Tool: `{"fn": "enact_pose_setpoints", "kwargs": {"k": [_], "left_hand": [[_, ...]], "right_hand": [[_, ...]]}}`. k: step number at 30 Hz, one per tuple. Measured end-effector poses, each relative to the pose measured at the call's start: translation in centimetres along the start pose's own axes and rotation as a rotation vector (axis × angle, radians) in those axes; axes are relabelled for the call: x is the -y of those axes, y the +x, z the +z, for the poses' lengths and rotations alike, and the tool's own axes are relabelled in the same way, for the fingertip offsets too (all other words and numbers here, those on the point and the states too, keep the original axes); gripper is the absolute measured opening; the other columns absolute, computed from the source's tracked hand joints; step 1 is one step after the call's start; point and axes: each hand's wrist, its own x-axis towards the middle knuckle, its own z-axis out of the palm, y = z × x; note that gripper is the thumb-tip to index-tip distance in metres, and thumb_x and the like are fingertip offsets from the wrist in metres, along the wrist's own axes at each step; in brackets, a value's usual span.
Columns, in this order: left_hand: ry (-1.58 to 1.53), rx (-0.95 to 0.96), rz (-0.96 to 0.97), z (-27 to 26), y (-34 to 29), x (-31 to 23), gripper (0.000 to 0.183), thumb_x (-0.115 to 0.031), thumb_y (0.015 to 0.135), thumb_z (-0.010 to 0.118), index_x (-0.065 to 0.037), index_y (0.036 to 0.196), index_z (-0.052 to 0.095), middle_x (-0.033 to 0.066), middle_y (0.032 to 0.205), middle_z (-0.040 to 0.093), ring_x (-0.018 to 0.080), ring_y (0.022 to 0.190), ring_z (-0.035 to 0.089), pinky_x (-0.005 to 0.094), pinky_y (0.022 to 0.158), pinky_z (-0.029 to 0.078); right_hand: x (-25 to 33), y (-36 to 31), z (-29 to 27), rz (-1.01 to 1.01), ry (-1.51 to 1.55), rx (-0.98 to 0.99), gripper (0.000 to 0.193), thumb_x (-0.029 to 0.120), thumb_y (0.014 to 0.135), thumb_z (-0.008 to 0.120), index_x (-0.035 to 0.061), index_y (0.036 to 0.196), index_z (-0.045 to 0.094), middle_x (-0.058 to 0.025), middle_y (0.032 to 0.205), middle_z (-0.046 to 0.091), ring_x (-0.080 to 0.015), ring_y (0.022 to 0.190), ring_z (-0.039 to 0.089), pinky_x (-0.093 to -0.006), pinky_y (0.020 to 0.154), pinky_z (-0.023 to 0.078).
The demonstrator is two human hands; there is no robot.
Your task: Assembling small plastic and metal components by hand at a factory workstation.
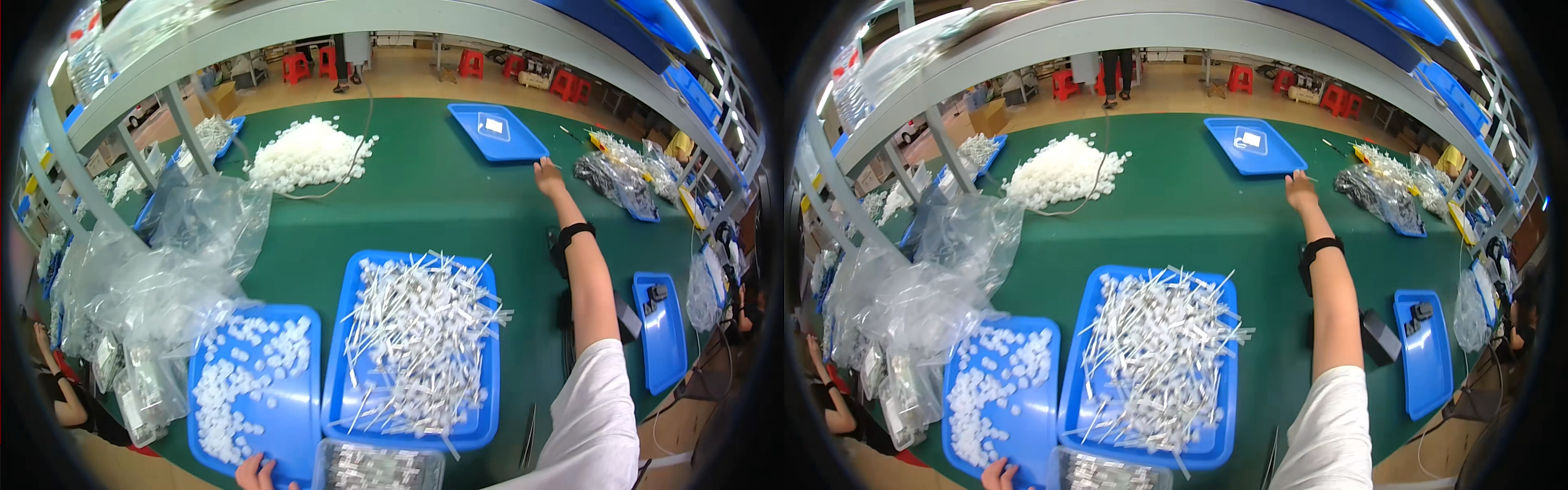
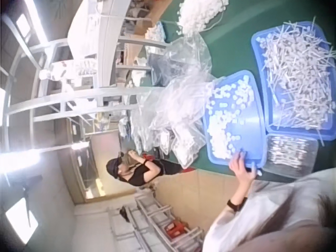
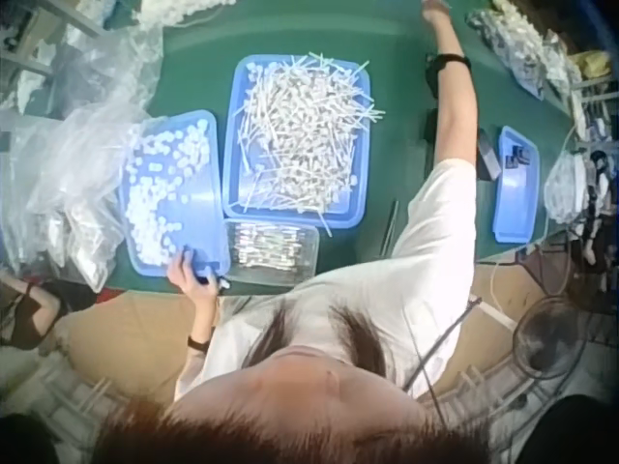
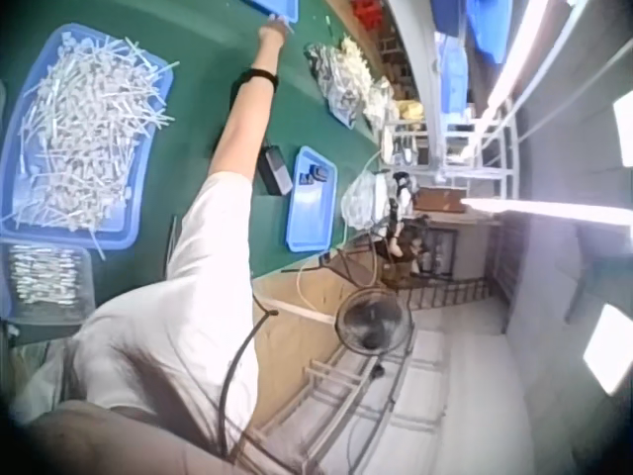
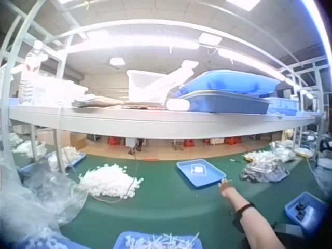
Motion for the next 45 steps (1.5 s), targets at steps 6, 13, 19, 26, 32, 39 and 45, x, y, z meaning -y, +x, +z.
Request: {"fn": "enact_pose_setpoints", "kwargs": {"k": [6, 13, 19, 26, 32, 39, 45], "left_hand": [[-0.024, 0.027, 0.062, -0.8, 0.0, -0.1, 0.044, -0.021, 0.071, 0.06, -0.002, 0.109, 0.053, 0.0191, 0.118, 0.047, 0.0377, 0.108, 0.041, 0.0498, 0.094, 0.027], [-0.142, 0.029, 0.107, -1.3, -1.9, 2.5, 0.041, -0.021, 0.074, 0.056, 0.002, 0.107, 0.05, 0.0223, 0.123, 0.037, 0.0406, 0.114, 0.03, 0.0535, 0.094, 0.019], [-0.191, 0.025, 0.244, -0.7, -2.2, 2.3, 0.037, -0.02, 0.077, 0.056, 0.0, 0.106, 0.05, 0.0203, 0.123, 0.039, 0.0394, 0.117, 0.029, 0.0519, 0.097, 0.016], [-0.119, 0.002, 0.238, -0.7, -2.6, 3.9, 0.029, -0.022, 0.077, 0.058, -0.002, 0.098, 0.057, 0.0148, 0.117, 0.046, 0.0351, 0.114, 0.035, 0.0534, 0.096, 0.015], [-0.156, 0.047, 0.246, -0.1, -2.5, 3.2, 0.025, -0.018, 0.078, 0.053, -0.004, 0.098, 0.057, 0.0123, 0.116, 0.047, 0.0323, 0.115, 0.035, 0.0521, 0.098, 0.013], [-0.174, 0.052, 0.235, -0.3, -2.5, 3.6, 0.024, -0.015, 0.077, 0.051, -0.004, 0.098, 0.058, 0.0113, 0.113, 0.049, 0.0305, 0.113, 0.038, 0.0507, 0.097, 0.013], [-0.221, 0.025, 0.252, -0.2, -2.4, 3.8, 0.024, -0.016, 0.076, 0.054, -0.004, 0.097, 0.058, 0.0107, 0.11, 0.051, 0.0301, 0.11, 0.041, 0.0506, 0.095, 0.017]], "right_hand": [[5.4, -11.1, -8.7, -0.242, 0.267, -0.185, 0.038, 0.03, 0.089, 0.039, 0.0024, 0.111, 0.053, -0.0222, 0.109, 0.055, -0.0395, 0.103, 0.05, -0.0426, 0.088, 0.04], [20.8, -30.5, -18.8, -0.562, 0.51, 0.106, 0.039, 0.029, 0.088, 0.046, -0.0016, 0.111, 0.055, -0.02, 0.112, 0.056, -0.0343, 0.107, 0.051, -0.0363, 0.093, 0.039], [24.3, -43.3, -22.0, -0.669, 0.269, 0.302, 0.041, 0.027, 0.089, 0.049, -0.0013, 0.118, 0.05, -0.019, 0.118, 0.053, -0.0296, 0.113, 0.048, -0.0344, 0.095, 0.037], [26.1, -58.1, -25.1, -0.716, 0.285, 0.208, 0.03, 0.014, 0.082, 0.057, 0.0017, 0.11, 0.054, -0.0153, 0.092, 0.061, -0.032, 0.087, 0.056, -0.0369, 0.078, 0.044], [25.1, -61.6, -22.7, -0.707, 0.251, 0.274, 0.02, 0.002, 0.076, 0.056, 0.0009, 0.095, 0.058, -0.0136, 0.085, 0.06, -0.0311, 0.08, 0.057, -0.0383, 0.07, 0.046], [26.5, -60.1, -19.0, -0.678, 0.218, 0.316, 0.019, -0.007, 0.066, 0.05, -0.0022, 0.085, 0.053, -0.0144, 0.079, 0.052, -0.0324, 0.08, 0.055, -0.04, 0.069, 0.045], [26.2, -60.0, -18.6, -0.73, 0.139, 0.278, 0.015, -0.006, 0.065, 0.051, -0.0018, 0.079, 0.052, -0.0137, 0.076, 0.049, -0.0311, 0.076, 0.053, -0.0382, 0.069, 0.045]]}}
